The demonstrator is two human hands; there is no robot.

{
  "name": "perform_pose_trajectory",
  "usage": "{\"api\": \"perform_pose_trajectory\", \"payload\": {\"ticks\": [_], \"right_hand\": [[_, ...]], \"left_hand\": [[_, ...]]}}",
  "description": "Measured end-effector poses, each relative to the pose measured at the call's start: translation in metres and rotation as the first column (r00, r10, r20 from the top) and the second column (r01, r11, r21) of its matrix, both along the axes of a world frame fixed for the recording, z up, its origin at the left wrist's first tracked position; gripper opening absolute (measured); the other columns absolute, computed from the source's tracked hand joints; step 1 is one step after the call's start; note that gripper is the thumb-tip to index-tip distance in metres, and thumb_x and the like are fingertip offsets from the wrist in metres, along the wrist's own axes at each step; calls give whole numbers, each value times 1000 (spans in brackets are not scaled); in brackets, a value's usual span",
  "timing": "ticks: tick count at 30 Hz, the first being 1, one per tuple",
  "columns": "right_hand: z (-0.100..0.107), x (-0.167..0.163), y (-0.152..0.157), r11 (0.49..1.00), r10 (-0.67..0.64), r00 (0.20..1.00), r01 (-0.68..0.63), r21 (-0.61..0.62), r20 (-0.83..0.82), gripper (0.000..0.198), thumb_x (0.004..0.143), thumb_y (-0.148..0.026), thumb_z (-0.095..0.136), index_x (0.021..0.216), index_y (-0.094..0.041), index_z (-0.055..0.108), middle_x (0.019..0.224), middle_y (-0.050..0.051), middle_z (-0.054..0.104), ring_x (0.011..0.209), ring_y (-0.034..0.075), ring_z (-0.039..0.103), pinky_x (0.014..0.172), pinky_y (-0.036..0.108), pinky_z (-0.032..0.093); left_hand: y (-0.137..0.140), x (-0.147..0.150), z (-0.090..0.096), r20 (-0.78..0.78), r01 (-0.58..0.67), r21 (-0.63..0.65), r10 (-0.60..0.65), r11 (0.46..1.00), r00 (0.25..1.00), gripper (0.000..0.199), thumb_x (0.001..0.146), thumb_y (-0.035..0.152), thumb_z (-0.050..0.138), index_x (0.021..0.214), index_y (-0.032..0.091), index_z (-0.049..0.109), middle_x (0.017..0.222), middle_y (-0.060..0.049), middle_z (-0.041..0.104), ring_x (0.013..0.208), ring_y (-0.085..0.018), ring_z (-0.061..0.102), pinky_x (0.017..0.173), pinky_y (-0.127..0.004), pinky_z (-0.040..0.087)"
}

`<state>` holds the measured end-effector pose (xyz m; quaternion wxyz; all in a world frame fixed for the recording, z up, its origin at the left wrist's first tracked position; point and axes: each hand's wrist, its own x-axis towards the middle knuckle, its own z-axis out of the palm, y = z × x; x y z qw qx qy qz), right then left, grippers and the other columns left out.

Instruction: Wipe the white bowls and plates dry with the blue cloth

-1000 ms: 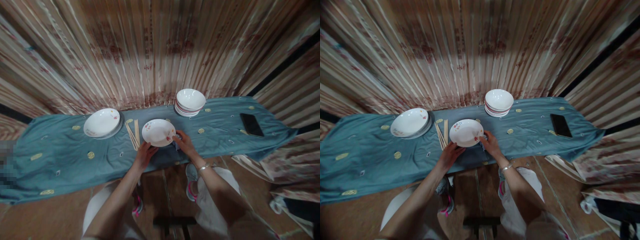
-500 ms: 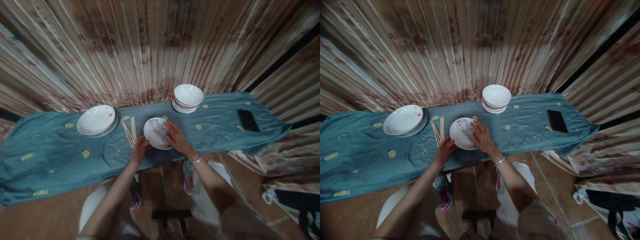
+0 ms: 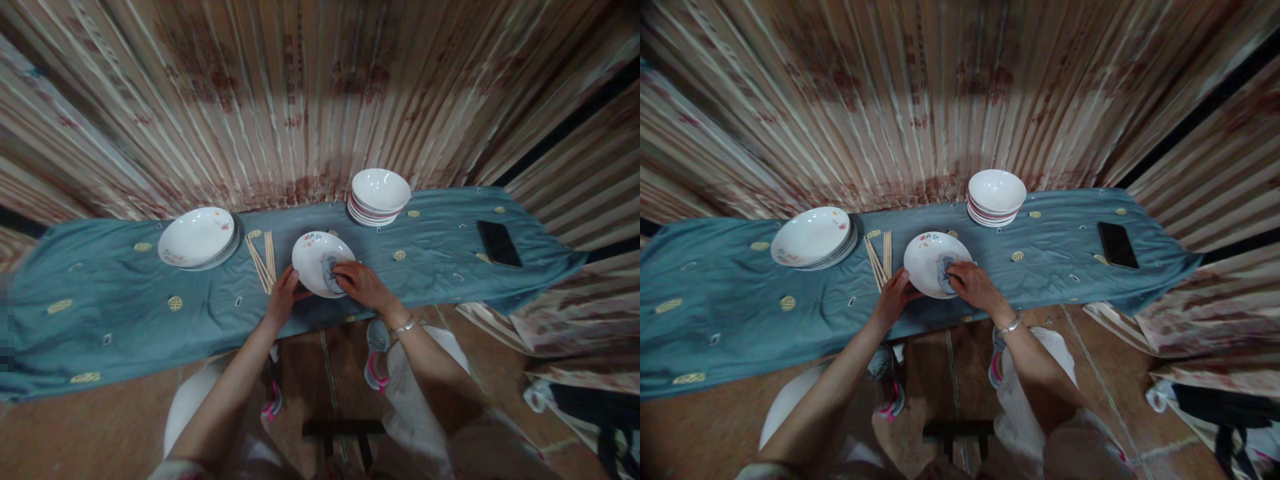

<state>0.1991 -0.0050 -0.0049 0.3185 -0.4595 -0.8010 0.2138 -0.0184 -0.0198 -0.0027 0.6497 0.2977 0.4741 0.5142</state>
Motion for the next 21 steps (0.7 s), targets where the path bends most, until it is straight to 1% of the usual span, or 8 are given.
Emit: {"api": "perform_pose_trajectory", "payload": {"ticks": [4,7,9,11,13,16,19,21], "right_hand": [[4,-6,-1,996,40,996,-46,-77,-74,22,85,-18,58,98,-22,75,111,8,73,102,21,69,93,37,53],[6,-15,-2,980,91,979,-120,-160,-181,23,84,-19,57,97,-22,76,113,7,73,101,19,70,91,34,54],[6,-22,-1,966,106,958,-162,-201,-265,25,84,-19,55,98,-22,76,114,6,72,102,18,69,91,33,54],[5,-30,1,952,120,934,-205,-228,-337,27,85,-20,54,101,-23,75,116,5,72,102,18,69,91,33,54],[5,-37,4,939,141,907,-250,-238,-397,29,87,-23,52,107,-22,73,117,5,72,104,18,68,93,33,53],[6,-47,10,933,157,880,-281,-227,-448,36,89,-26,50,119,-21,69,123,5,70,111,18,66,100,34,50],[7,-54,17,947,156,878,-263,-185,-453,42,90,-26,48,128,-21,63,134,6,64,124,19,59,110,35,42],[6,-58,22,959,158,884,-243,-143,-440,45,90,-24,46,133,-21,60,141,5,59,132,18,53,115,36,36]], "left_hand": [[5,1,-2,-18,-10,6,11,1000,1000,45,75,42,73,113,19,68,117,-9,70,114,-30,63,82,-44,61],[7,2,-2,-36,-7,22,8,1000,999,46,76,43,73,114,19,67,117,-9,69,112,-30,63,80,-42,62],[8,3,-2,-40,-14,29,15,999,999,52,76,43,73,122,21,63,118,-9,68,108,-29,65,78,-41,62],[8,4,-1,-41,-33,26,34,999,999,62,77,42,73,134,26,55,122,-8,66,106,-28,66,77,-40,63],[8,5,0,-51,-41,33,43,999,998,68,78,41,72,141,30,49,131,-8,62,108,-28,65,76,-40,63],[7,7,2,-73,-18,75,24,997,997,64,81,42,70,140,30,51,145,-7,52,118,-30,61,76,-38,64],[7,9,4,-94,-16,98,26,995,995,59,80,41,70,137,28,57,148,-6,50,121,-32,58,78,-37,64],[7,9,5,-116,-24,106,36,994,993,59,80,41,70,136,27,57,148,-6,50,123,-33,57,80,-39,63]]}}
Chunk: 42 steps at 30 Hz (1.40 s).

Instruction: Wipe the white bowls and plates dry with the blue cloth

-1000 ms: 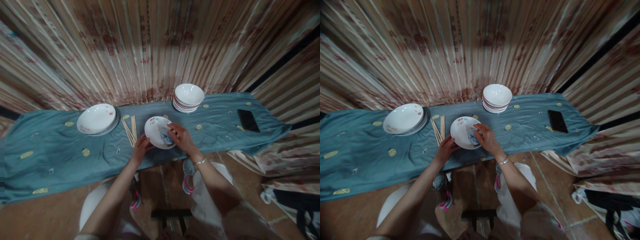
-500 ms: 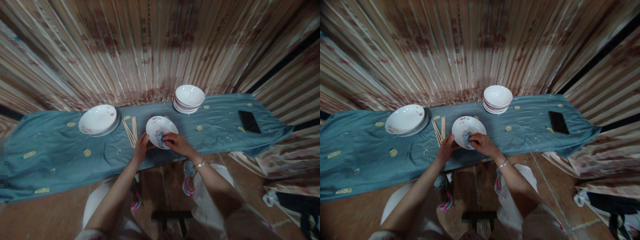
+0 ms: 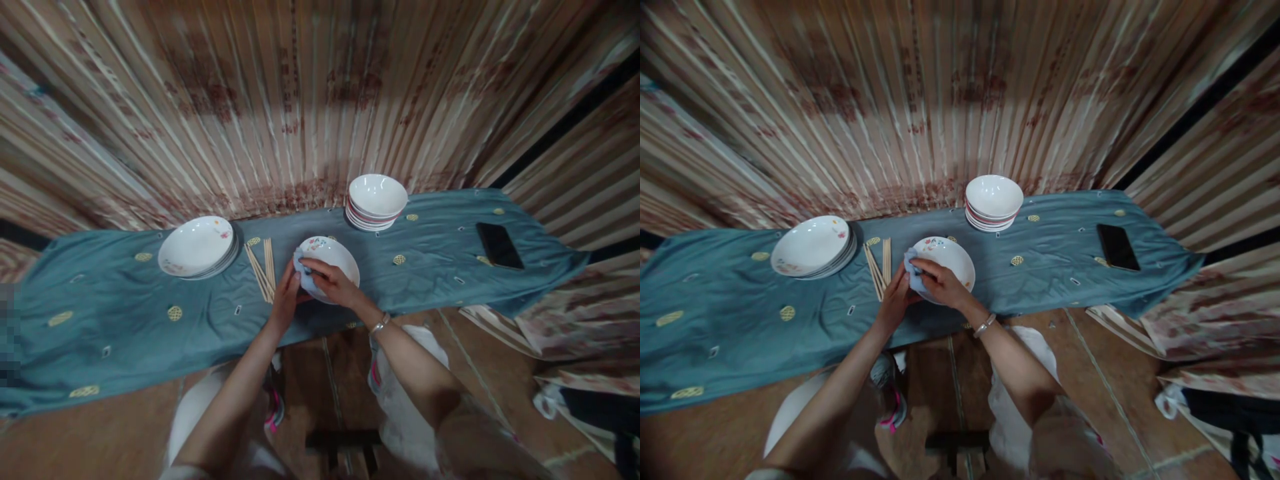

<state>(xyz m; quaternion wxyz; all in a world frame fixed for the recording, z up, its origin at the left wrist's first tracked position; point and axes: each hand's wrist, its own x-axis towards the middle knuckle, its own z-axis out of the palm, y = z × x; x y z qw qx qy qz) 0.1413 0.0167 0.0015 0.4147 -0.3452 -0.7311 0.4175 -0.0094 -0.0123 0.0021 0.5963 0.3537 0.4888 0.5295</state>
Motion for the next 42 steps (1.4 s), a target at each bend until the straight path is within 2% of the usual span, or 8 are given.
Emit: {"api": "perform_pose_trajectory", "payload": {"ticks": [5,11,16,21,25,34,38,42], "right_hand": [[-2,-3,9,990,-44,997,35,136,62,48,94,-22,41,140,-19,53,150,9,48,142,18,41,121,39,27],[-3,-6,13,963,-185,962,138,230,199,52,97,-25,39,149,-19,40,159,11,34,148,21,30,122,44,26],[-6,-9,16,934,-298,903,208,292,310,58,96,-18,34,153,-14,30,162,14,26,150,22,26,122,44,29],[-10,-3,19,901,-388,826,247,357,408,64,89,-11,39,152,-7,31,159,19,30,148,28,29,118,48,35],[-7,4,16,883,-451,698,258,392,556,60,88,-11,42,147,0,38,155,26,34,142,32,38,113,48,38],[9,19,2,880,-472,416,267,392,777,42,92,-17,44,133,-11,54,148,19,48,122,30,55,100,44,46],[10,29,-4,894,-443,389,259,366,808,38,93,-14,43,127,-13,58,137,19,55,113,28,58,95,45,48],[7,39,-9,917,-396,431,231,325,811,37,89,-9,45,123,-12,60,131,19,57,115,27,57,98,45,47]], "left_hand": [[0,-1,2,-125,81,65,-73,995,989,65,85,48,63,144,26,48,155,-7,42,128,-32,53,76,-37,64],[-3,-3,3,-195,120,74,-103,990,975,74,83,52,63,149,23,42,136,-11,60,106,-27,65,69,-34,63],[-5,-4,3,-195,132,80,-114,988,974,77,84,52,62,150,21,39,127,-11,65,101,-25,66,75,-37,62],[-7,-4,2,-206,142,92,-120,986,971,76,84,54,61,149,21,41,130,-12,63,108,-27,64,80,-38,61],[-7,-5,3,-207,139,82,-119,987,971,79,84,54,61,150,19,39,127,-12,65,108,-27,64,82,-39,61],[-9,-5,5,-204,121,54,-107,991,973,79,83,54,61,150,18,39,133,-12,62,113,-29,62,80,-39,61],[-9,-4,7,-210,101,41,-90,994,973,77,83,54,62,149,21,41,140,-11,57,116,-29,61,80,-38,62],[-9,-3,9,-201,106,27,-98,994,975,81,82,55,62,150,18,39,129,-12,63,109,-29,63,75,-38,63]]}}
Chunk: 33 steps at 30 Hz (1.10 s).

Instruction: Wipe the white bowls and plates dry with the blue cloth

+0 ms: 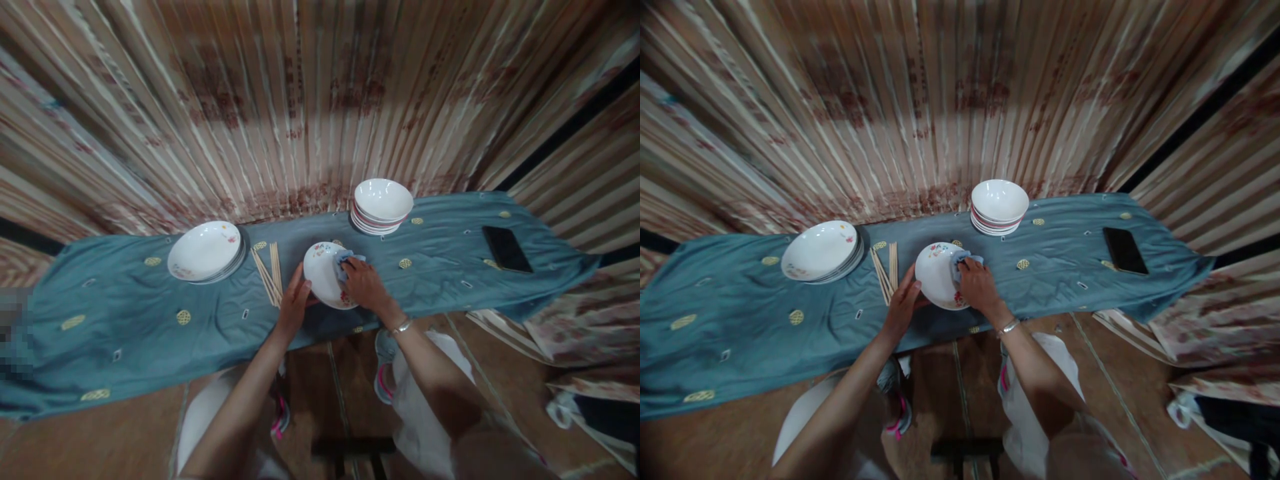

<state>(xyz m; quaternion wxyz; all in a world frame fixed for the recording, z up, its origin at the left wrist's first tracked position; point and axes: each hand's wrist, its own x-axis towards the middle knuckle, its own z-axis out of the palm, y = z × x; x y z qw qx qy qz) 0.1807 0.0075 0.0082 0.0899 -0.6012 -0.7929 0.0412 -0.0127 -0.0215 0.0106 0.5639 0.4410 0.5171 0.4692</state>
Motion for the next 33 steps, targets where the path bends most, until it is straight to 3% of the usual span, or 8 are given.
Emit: {"api": "perform_pose_trajectory", "payload": {"ticks": [6,11,16,21,26,28,31,33], "right_hand": [[-7,17,-14,994,107,986,-106,19,-129,33,84,-6,48,112,-9,64,119,19,65,114,27,60,100,43,49],[-10,21,-30,981,192,949,-178,75,-251,32,81,-9,50,108,-14,65,110,14,70,110,27,64,99,45,51],[-2,16,-35,969,228,881,-248,5,-414,31,80,-11,52,107,-16,66,111,11,70,104,22,66,95,38,52],[7,6,-34,943,258,786,-331,-30,-563,32,79,-10,52,106,-16,69,113,11,69,103,21,67,93,35,53],[3,-11,-33,924,304,694,-383,23,-653,43,81,-8,48,120,-16,66,129,12,62,122,21,59,106,40,47],[-1,-18,-32,929,315,705,-367,53,-635,48,83,-9,47,128,-18,62,138,12,56,132,22,51,113,43,41],[-5,-26,-31,944,295,750,-325,59,-593,50,88,-12,45,137,-19,55,148,13,48,139,23,43,118,48,33],[-5,-30,-30,949,283,770,-311,52,-571,49,92,-17,43,140,-17,52,151,15,44,141,24,40,119,51,31]], "left_hand": [[1,2,0,-11,-9,29,10,1000,1000,78,82,57,62,148,21,42,141,-11,55,114,-30,60,67,-34,63],[3,3,0,-39,2,57,0,998,999,74,84,55,59,148,21,43,137,-12,58,110,-29,62,67,-34,62],[7,3,-2,-61,-10,40,12,999,998,73,85,54,57,148,20,43,129,-12,64,109,-28,63,69,-35,62],[8,3,-2,-88,2,84,6,996,996,67,86,53,56,145,22,47,145,-9,53,123,-29,57,81,-35,61],[6,2,-1,-123,34,99,-21,995,992,62,90,48,51,146,22,46,152,-9,46,127,-29,55,83,-35,60],[6,1,-2,-153,40,135,-19,990,988,62,91,46,50,146,19,45,153,-10,45,132,-28,51,93,-37,57],[7,0,-4,-195,43,209,-2,977,981,60,91,45,51,145,18,47,153,-9,45,142,-25,41,114,-37,39],[7,-1,-5,-200,46,224,0,974,980,60,91,46,52,144,19,48,153,-8,45,144,-24,38,118,-38,33]]}}
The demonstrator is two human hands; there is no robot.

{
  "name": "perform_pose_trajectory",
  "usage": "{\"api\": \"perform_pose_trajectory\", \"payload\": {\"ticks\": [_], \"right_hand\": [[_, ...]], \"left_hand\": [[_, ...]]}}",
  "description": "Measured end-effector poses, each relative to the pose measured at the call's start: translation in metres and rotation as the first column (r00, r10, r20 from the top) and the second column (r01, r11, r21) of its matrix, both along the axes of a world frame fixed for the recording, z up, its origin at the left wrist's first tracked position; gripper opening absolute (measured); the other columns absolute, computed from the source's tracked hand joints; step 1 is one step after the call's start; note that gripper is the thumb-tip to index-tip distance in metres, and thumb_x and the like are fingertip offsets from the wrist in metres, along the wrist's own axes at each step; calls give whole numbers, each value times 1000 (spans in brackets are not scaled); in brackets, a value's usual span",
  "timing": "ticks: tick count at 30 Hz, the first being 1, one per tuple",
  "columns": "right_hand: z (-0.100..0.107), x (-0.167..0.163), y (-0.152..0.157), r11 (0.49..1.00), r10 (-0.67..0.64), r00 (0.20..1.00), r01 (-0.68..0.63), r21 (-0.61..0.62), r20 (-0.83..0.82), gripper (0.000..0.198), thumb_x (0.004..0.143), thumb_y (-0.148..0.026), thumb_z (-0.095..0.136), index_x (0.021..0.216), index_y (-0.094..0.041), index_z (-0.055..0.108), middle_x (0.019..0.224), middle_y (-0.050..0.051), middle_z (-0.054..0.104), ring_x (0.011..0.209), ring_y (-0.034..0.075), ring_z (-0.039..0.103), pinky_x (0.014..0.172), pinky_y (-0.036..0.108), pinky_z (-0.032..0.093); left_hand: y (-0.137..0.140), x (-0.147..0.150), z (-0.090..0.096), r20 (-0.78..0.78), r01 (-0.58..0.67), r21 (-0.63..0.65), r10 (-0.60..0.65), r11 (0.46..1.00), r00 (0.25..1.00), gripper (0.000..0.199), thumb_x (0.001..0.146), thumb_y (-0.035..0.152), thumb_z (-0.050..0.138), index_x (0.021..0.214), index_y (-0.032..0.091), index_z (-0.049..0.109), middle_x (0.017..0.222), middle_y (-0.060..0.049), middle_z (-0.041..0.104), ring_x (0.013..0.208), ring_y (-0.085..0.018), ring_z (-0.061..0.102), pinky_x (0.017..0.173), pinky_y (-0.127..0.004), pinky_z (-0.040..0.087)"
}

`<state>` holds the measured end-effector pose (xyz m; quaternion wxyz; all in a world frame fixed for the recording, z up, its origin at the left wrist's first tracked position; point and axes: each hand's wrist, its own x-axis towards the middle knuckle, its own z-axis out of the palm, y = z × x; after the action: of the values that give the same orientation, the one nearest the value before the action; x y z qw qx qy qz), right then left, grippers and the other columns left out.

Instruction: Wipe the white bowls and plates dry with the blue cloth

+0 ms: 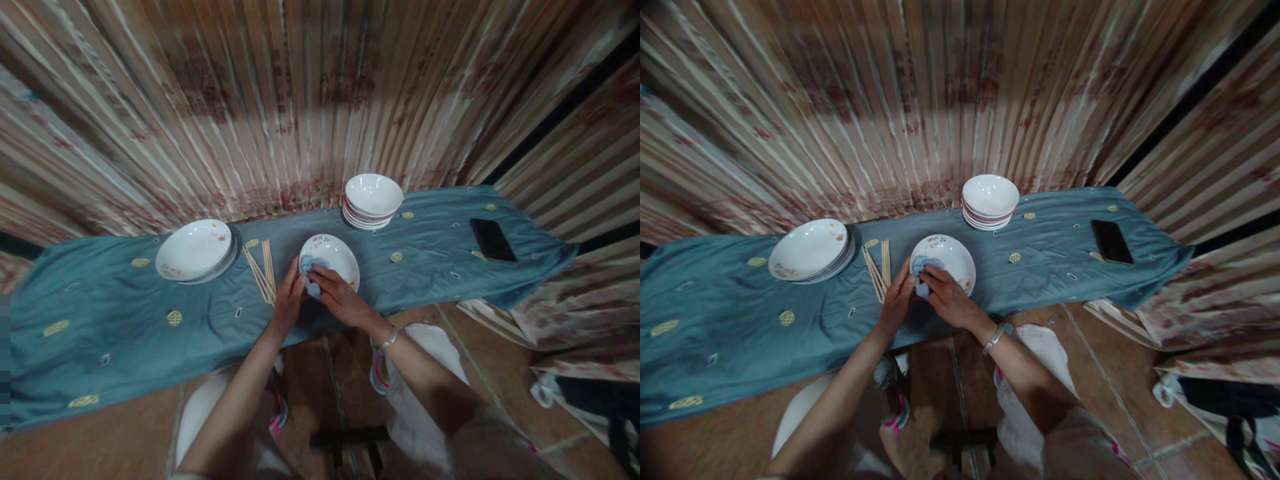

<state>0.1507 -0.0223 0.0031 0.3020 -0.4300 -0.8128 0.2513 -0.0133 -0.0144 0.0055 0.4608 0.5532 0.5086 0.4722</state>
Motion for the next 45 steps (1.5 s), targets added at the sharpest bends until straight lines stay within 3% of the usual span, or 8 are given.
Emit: {"api": "perform_pose_trajectory", "payload": {"ticks": [4,9,19,29,35,45], "right_hand": [[0,-4,5,999,-34,999,33,28,15,47,100,-32,40,143,-17,48,154,15,41,145,24,35,120,51,29],[-8,-2,20,988,-97,995,92,124,36,51,101,-36,38,148,-16,41,157,15,36,149,25,28,122,51,28],[-19,19,28,973,-189,973,168,159,132,49,100,-31,39,142,-7,44,149,27,43,145,32,35,113,64,36],[-20,44,0,987,-135,975,117,112,175,41,101,-28,36,131,-14,59,134,15,63,140,27,44,113,55,42],[-11,48,-14,993,-122,981,118,30,152,41,101,-31,37,126,-13,65,135,15,63,134,24,53,112,47,45],[4,32,-24,999,28,1000,-28,-17,6,38,101,-29,40,125,-17,67,136,12,62,131,23,55,112,45,43]], "left_hand": [[-2,0,0,52,24,-47,-21,999,998,64,89,48,56,146,20,46,152,-10,46,139,-28,44,110,-42,44],[-7,0,3,146,77,-138,-56,987,988,73,85,52,60,150,23,40,134,-10,61,114,-28,63,85,-41,61],[-10,-1,3,182,87,-136,-61,987,981,80,82,55,62,150,20,39,111,-9,71,97,-26,68,84,-44,60],[-8,0,0,171,62,-148,-37,987,985,84,80,59,63,150,20,39,109,-9,71,94,-26,68,78,-42,62],[-7,1,2,163,29,-167,-2,986,987,82,80,56,64,150,22,41,118,-10,68,98,-28,67,73,-40,62],[-5,1,0,139,13,-151,8,988,990,77,82,52,63,148,19,43,125,-11,67,99,-26,67,73,-37,62]]}}
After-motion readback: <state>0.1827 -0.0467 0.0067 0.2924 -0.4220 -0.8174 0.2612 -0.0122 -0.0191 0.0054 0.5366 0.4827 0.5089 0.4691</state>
